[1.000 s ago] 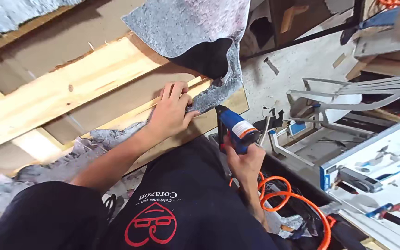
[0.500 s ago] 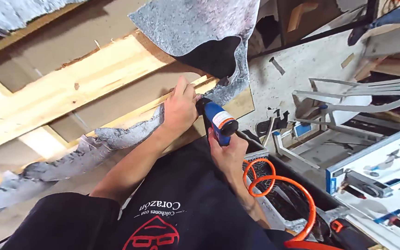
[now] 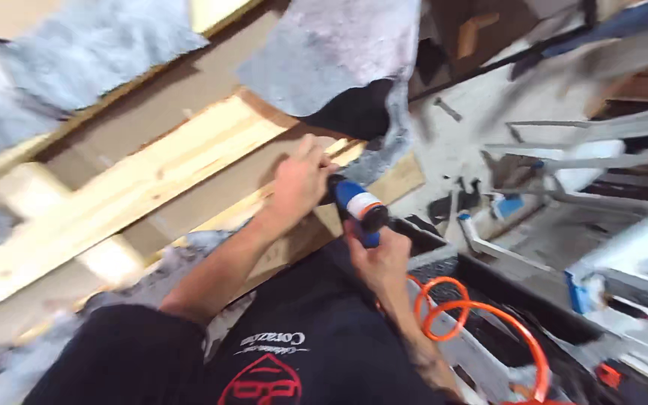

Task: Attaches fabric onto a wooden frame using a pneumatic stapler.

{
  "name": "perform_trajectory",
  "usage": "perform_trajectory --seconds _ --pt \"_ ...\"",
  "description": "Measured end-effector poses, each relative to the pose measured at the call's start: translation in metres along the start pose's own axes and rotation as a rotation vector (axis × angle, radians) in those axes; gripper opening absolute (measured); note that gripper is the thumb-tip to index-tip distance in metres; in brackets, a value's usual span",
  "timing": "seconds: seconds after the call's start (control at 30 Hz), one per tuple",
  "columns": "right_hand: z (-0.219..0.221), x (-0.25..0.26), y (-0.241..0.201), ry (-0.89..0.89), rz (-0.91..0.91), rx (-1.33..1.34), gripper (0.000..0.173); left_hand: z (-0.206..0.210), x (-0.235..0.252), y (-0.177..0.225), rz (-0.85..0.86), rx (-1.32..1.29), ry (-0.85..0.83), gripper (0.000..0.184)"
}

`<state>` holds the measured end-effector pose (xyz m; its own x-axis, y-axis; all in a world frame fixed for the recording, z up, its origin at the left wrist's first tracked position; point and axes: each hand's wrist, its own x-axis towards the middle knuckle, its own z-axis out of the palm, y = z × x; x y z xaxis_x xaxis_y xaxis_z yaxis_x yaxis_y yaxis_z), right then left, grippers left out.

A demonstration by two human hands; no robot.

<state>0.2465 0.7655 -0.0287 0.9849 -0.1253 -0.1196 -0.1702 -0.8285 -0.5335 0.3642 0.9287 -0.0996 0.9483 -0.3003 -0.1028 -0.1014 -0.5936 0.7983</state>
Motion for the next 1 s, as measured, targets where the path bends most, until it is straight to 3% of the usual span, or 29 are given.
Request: perform_trajectory --seconds 0.17,0.33,0.57,0.77,1.0 --pt "-0.003 0.002 -0.003 0.010 0.023 -0.069 0.027 -0.007 0.000 -0.006 0.023 -0.170 0.030 0.018" --pt "-0.016 -0.009 0.006 0.104 0.046 -0.020 0.021 -0.027 0.001 -0.024 0.159 -0.078 -0.220 0.049" --pt "-0.022 -0.020 0.004 0.062 0.043 0.038 0.019 -0.035 -0.006 -0.019 0.098 -0.025 -0.281 0.044" --pt "-0.032 -0.026 0.016 0.018 0.100 0.105 0.019 -0.014 0.008 -0.019 0.306 -0.053 -0.281 0.029" --pt "-0.031 -0.031 0.017 -0.061 0.117 0.149 0.019 -0.018 -0.003 -0.016 0.241 0.044 -0.250 0.035"
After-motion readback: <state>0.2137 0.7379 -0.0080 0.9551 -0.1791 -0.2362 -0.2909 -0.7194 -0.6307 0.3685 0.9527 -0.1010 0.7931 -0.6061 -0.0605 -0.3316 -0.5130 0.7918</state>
